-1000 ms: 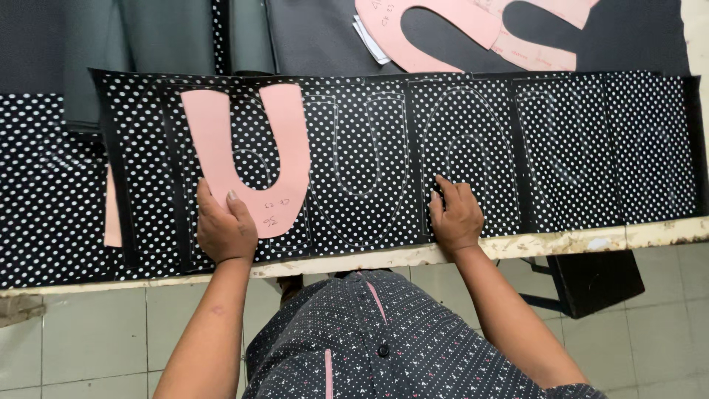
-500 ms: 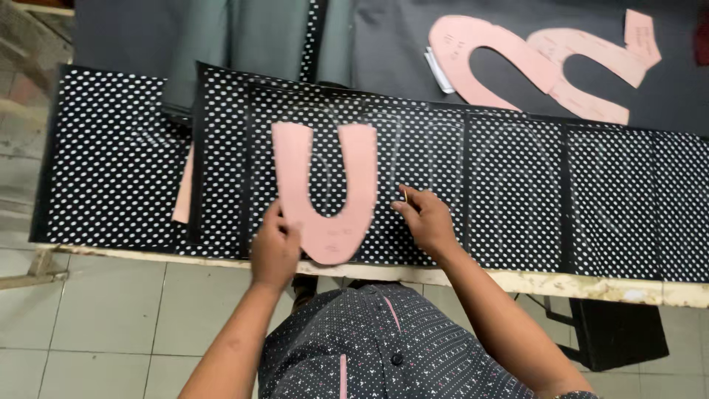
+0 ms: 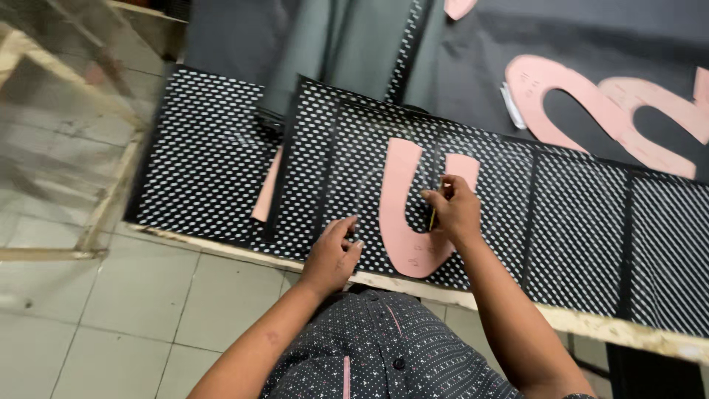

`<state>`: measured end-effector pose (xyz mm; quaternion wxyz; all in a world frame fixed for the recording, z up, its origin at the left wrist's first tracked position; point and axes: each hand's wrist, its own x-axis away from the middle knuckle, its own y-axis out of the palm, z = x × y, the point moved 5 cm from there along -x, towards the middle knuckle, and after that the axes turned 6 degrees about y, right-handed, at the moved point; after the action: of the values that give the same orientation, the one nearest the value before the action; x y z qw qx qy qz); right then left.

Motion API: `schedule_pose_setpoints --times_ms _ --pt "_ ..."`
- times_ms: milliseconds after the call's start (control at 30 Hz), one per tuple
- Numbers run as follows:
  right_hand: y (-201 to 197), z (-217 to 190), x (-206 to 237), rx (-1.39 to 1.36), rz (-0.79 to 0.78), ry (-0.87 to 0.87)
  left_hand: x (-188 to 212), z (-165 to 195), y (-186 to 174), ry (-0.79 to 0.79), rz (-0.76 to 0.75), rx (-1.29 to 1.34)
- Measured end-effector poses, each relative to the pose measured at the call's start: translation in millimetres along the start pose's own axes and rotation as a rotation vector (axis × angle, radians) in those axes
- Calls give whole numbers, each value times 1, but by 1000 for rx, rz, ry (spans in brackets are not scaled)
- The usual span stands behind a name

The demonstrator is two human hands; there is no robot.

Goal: The person places a pink U-shaped paper pattern onto black polka-dotted fabric, aligns it, and traces its outline with a white marker. The person repeats this process for a second pattern piece, then picks up the marker and continues tracing additional outlines on the fabric.

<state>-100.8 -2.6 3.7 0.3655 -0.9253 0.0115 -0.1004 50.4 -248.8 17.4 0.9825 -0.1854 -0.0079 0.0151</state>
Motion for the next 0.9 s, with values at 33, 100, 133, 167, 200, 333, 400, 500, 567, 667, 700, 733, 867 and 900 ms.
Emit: schedule_pose_setpoints --times_ms 33,100,133,167,200,333,400,500,567,667,700,733,867,900 --pt "3 -5 -2 48 39 -76 4 -4 -12 -7 34 -22" --pt "8 -12 -1 126 105 -241 12 -10 -36 -27 108 -64" --pt "10 -15 3 155 133 -334 18 -13 -46 -46 136 -75" --pt "12 -18 6 180 162 -431 23 -16 -56 -64 169 -87" --pt "14 -17 4 183 152 -419 29 -19 -66 -88 204 -97" --pt "19 -15 12 248 115 -399 47 -26 -80 -146 180 -150" --pt "21 -21 11 266 126 -402 50 -26 -79 -126 88 -246" --pt "25 -25 21 277 130 -417 53 -38 -81 -210 41 -217" --pt "30 -28 29 272 174 -457 49 -44 -87 -192 21 -195" --pt "39 -27 29 279 127 -414 49 -43 -96 -130 -47 -105" --pt "43 -30 28 305 140 -438 47 -40 -104 -95 -74 -75" --pt "46 -33 27 332 157 -459 47 -43 -110 -178 -146 -3" --pt "57 -47 21 508 224 -485 31 -64 -188 -288 -127 304" --pt "61 -48 21 562 248 -411 28 -77 -218 -268 -49 393"
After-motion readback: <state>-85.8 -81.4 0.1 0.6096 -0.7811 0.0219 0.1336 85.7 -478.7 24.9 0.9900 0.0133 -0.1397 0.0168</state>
